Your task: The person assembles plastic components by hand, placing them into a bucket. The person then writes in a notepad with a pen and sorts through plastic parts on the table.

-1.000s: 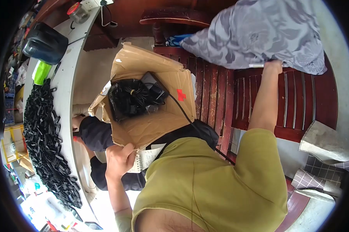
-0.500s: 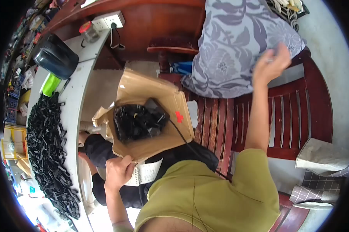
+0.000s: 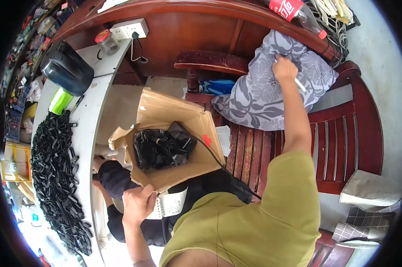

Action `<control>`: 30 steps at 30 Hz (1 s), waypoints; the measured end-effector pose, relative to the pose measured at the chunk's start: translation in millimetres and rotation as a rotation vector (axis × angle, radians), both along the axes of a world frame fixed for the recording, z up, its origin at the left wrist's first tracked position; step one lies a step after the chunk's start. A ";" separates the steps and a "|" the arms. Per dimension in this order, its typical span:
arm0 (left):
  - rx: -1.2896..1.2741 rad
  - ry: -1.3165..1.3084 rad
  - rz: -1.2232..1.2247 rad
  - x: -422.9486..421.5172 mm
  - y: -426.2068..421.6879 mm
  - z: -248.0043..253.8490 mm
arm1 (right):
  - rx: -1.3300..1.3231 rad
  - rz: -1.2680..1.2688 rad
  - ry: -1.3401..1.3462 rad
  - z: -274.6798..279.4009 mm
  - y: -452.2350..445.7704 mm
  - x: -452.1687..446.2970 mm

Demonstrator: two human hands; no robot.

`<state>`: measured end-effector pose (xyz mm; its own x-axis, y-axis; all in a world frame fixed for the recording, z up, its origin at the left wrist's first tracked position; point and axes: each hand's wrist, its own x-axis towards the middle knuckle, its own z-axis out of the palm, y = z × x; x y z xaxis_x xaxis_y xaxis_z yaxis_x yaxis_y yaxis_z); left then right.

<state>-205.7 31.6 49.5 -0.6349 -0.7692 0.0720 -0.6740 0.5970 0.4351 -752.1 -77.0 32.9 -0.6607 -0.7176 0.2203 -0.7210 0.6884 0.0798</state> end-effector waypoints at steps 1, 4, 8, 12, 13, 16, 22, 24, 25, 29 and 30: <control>-0.019 -0.007 0.004 -1.0 0.3 2.0 | 0.030 0.011 0.007 6.7 -5.3 1.2; -0.028 -0.006 0.008 0.4 -0.6 1.3 | 0.149 0.044 0.071 18.1 -8.3 -3.5; -0.041 0.019 -0.029 2.7 -0.8 0.8 | 0.127 0.178 0.344 47.1 -3.2 46.6; -0.042 0.039 -0.015 4.1 0.5 -3.5 | -0.183 0.663 -0.138 25.1 -4.2 136.3; -0.049 0.045 -0.003 4.0 0.7 -3.7 | -0.113 0.734 -0.277 8.5 -6.4 155.9; -0.046 0.061 0.013 4.4 1.1 -5.2 | 0.120 0.863 -0.168 -8.7 12.5 208.1; -0.016 0.105 -0.031 7.0 -2.2 -10.5 | 0.090 0.771 -0.654 -59.0 48.3 201.6; -0.034 0.130 -0.051 3.2 -5.2 -9.6 | 0.063 0.699 -0.886 -82.5 37.1 195.9; -0.070 0.123 -0.058 0.5 -6.6 -9.2 | 0.025 0.619 -1.108 -90.8 34.1 193.7; -0.137 0.206 -0.184 -19.4 -10.8 -12.6 | 0.190 0.809 -0.845 -70.0 52.6 176.8; -0.131 0.232 -0.228 -30.0 -10.1 -8.3 | 0.190 0.790 -0.832 -53.6 64.9 172.6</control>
<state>-235.8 21.5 41.1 -0.7448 -0.5838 0.3233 -0.4087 0.7820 0.4706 -579.6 -12.1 -20.7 0.0958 -0.9692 -0.2267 -0.8226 0.0511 -0.5664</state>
